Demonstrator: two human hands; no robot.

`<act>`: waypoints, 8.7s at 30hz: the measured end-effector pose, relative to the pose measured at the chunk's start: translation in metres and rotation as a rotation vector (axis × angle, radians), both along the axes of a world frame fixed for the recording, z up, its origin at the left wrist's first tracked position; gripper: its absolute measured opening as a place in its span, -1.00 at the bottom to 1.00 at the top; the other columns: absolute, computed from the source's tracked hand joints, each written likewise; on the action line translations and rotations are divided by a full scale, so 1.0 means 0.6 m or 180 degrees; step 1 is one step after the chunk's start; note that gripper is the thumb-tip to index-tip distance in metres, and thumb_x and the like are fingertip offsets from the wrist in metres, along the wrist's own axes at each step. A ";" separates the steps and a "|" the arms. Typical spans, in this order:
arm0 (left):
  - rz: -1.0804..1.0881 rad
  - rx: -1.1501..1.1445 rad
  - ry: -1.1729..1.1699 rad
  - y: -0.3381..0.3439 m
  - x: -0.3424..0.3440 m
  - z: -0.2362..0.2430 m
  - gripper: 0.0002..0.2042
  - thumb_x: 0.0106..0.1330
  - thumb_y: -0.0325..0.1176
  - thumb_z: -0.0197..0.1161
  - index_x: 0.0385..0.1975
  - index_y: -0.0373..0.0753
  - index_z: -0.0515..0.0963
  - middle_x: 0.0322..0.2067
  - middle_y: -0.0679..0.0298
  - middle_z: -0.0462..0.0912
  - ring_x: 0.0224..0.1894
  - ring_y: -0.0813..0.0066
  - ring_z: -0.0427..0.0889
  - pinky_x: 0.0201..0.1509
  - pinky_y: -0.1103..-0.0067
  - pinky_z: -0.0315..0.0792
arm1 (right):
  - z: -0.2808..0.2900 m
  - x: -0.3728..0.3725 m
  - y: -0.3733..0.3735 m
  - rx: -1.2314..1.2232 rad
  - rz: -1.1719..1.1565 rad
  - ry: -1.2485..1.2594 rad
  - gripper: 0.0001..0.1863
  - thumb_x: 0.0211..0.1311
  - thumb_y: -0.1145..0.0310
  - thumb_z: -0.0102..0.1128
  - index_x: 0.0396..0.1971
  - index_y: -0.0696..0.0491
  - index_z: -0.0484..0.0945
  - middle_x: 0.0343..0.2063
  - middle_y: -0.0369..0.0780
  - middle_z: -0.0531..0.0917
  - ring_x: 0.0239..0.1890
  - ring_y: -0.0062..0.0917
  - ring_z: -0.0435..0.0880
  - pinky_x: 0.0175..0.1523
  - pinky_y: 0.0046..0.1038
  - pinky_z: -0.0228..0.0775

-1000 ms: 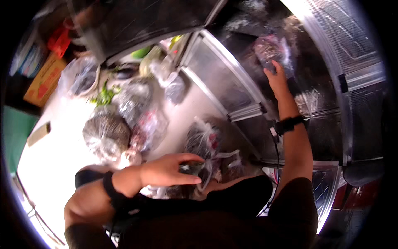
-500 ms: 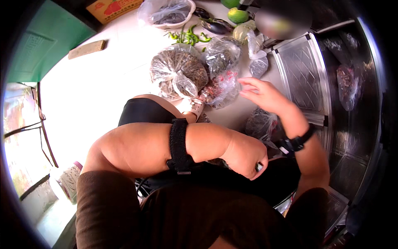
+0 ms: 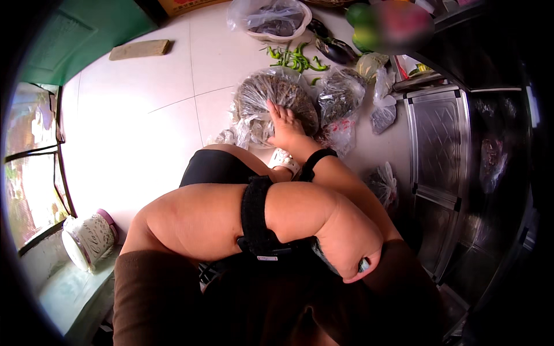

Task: The person organizes various bagged food items into a metal storage cabinet, placing individual bags onto the shelves and checking the contents of one bag.

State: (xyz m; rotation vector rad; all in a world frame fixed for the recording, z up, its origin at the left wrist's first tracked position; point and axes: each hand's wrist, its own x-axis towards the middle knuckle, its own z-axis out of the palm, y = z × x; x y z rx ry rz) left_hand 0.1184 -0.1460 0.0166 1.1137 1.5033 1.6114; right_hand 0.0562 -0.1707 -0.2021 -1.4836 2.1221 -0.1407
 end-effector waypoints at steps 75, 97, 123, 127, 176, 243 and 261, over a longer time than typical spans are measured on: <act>-0.0168 -0.1161 -0.1296 0.168 -0.199 -0.065 -0.87 0.05 -0.39 0.08 -0.42 -0.22 0.50 -0.40 0.25 0.48 -0.29 0.49 0.44 -0.19 0.63 0.28 | 0.524 -0.697 0.940 -0.2134 -0.4443 0.3582 -0.56 -0.03 0.28 -0.09 -0.09 0.14 0.30 -0.18 0.05 0.41 -0.12 -0.14 0.36 -0.07 -0.30 0.21; -0.0040 -0.0921 -0.1148 0.182 -0.203 -0.080 -0.88 0.06 -0.41 0.11 -0.39 -0.23 0.49 -0.39 0.27 0.46 -0.28 0.49 0.42 -0.18 0.61 0.29 | 0.333 -0.632 1.044 -0.3441 -0.5924 -0.1469 -0.31 0.00 -0.04 -0.01 0.10 -0.01 0.09 0.09 -0.31 0.16 0.07 -0.45 0.12 0.03 -0.41 0.02; 0.0406 -0.0564 -0.0395 0.180 -0.150 -0.052 -0.85 -0.05 -0.34 0.07 -0.50 -0.24 0.49 -0.52 0.08 0.50 -0.40 0.19 0.46 -0.34 0.44 0.31 | 0.454 -0.560 0.741 -0.3180 -0.5207 -0.0634 -0.28 -0.02 0.06 0.07 0.11 0.06 0.05 0.16 -0.18 -0.01 0.19 -0.33 -0.08 0.12 -0.27 0.02; 0.0179 -0.1068 -0.0310 0.174 -0.117 -0.036 -0.82 -0.07 -0.33 0.08 -0.49 -0.24 0.50 -0.52 0.09 0.51 -0.40 0.17 0.46 -0.33 0.44 0.31 | 0.493 -0.377 0.663 -0.2762 -0.4374 -0.1228 -0.40 0.15 0.16 -0.15 0.13 0.11 -0.04 0.14 -0.15 0.03 0.17 -0.31 0.03 0.12 -0.35 0.07; 0.0509 -0.1600 0.0535 0.033 -0.061 -0.011 -0.75 -0.05 -0.30 0.05 -0.34 -0.17 0.50 -0.40 0.14 0.54 -0.26 0.20 0.49 -0.22 0.43 0.36 | 0.007 -0.249 0.317 -0.2916 -0.4330 -0.5185 -0.70 0.07 0.36 -0.10 -0.21 0.19 0.38 -0.24 -0.18 0.49 -0.18 -0.40 0.45 -0.04 -0.41 0.26; -0.0265 -0.2159 0.0459 0.160 -0.070 -0.047 -0.76 -0.08 -0.35 0.12 -0.37 -0.25 0.48 -0.42 0.10 0.52 -0.30 0.12 0.48 -0.26 0.36 0.36 | 0.193 -0.289 0.466 -0.0948 -0.3130 -0.1159 -0.66 0.04 0.25 0.06 -0.17 0.07 0.40 -0.24 -0.20 0.49 -0.19 -0.51 0.43 -0.08 -0.53 0.24; -0.0140 -0.1869 0.0715 0.070 -0.038 -0.029 -0.82 -0.06 -0.38 0.08 -0.44 -0.26 0.50 -0.52 0.11 0.51 -0.36 0.12 0.48 -0.32 0.34 0.37 | 0.274 -0.318 0.308 -0.0792 -0.3113 -0.2493 -0.52 0.12 0.17 -0.09 0.01 0.09 0.19 -0.06 -0.16 0.34 -0.04 -0.44 0.32 -0.14 -0.42 0.27</act>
